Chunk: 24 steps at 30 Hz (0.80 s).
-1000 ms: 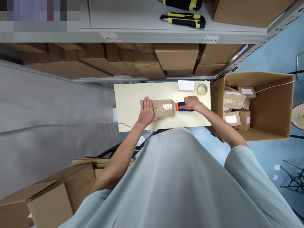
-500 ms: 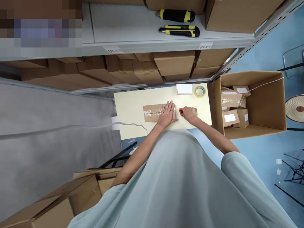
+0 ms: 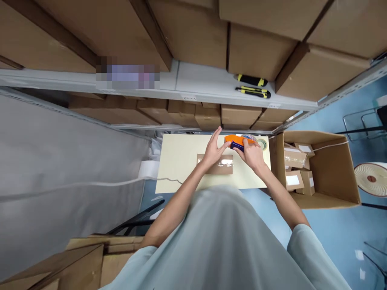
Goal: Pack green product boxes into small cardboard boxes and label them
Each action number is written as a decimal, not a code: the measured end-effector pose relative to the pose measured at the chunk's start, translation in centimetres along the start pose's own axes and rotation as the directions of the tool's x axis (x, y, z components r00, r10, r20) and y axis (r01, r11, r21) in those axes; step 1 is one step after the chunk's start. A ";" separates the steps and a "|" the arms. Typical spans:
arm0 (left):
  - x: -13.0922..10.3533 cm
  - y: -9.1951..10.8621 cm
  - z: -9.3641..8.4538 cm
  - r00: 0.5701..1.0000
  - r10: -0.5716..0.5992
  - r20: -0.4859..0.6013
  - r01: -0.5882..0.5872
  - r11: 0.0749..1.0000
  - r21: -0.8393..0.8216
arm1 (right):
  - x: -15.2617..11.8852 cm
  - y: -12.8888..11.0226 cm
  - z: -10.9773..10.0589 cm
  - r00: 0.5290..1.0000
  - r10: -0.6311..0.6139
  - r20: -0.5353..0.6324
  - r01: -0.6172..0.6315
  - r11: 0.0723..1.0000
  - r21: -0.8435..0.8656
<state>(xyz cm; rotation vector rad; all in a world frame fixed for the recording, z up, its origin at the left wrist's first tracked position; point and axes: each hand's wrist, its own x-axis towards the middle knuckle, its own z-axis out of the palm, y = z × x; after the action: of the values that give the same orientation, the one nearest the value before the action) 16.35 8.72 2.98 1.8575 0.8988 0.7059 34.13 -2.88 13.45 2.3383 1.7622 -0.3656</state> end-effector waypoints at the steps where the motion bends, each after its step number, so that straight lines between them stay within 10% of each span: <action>1: 1.3 0.8 -1.4 0.997 0.034 -0.064 -0.035 0.999 -0.012 | 1.1 -0.5 -1.4 0.998 -0.043 -0.044 0.043 0.999 -0.008; 11: 14.5 2.3 -11.0 0.899 0.122 -0.421 -0.184 0.977 -0.110 | 16.2 -4.7 -13.1 0.904 -0.298 -0.306 0.287 0.954 -0.083; 18: 18.1 -0.7 -12.7 0.903 0.080 -0.421 -0.141 0.983 -0.114 | 22.7 -6.2 -13.1 0.912 -0.274 -0.306 0.253 0.962 -0.107; 24: 14.8 -0.8 -13.2 0.910 0.112 -0.399 -0.121 0.993 0.002 | 22.2 -6.4 -11.3 0.853 -0.242 -0.463 0.243 0.968 -0.058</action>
<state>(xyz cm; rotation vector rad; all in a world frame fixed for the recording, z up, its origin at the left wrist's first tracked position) 14.35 27.50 9.08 1.7872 1.0339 1.1955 34.71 22.54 17.37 2.3456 2.2809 0.1912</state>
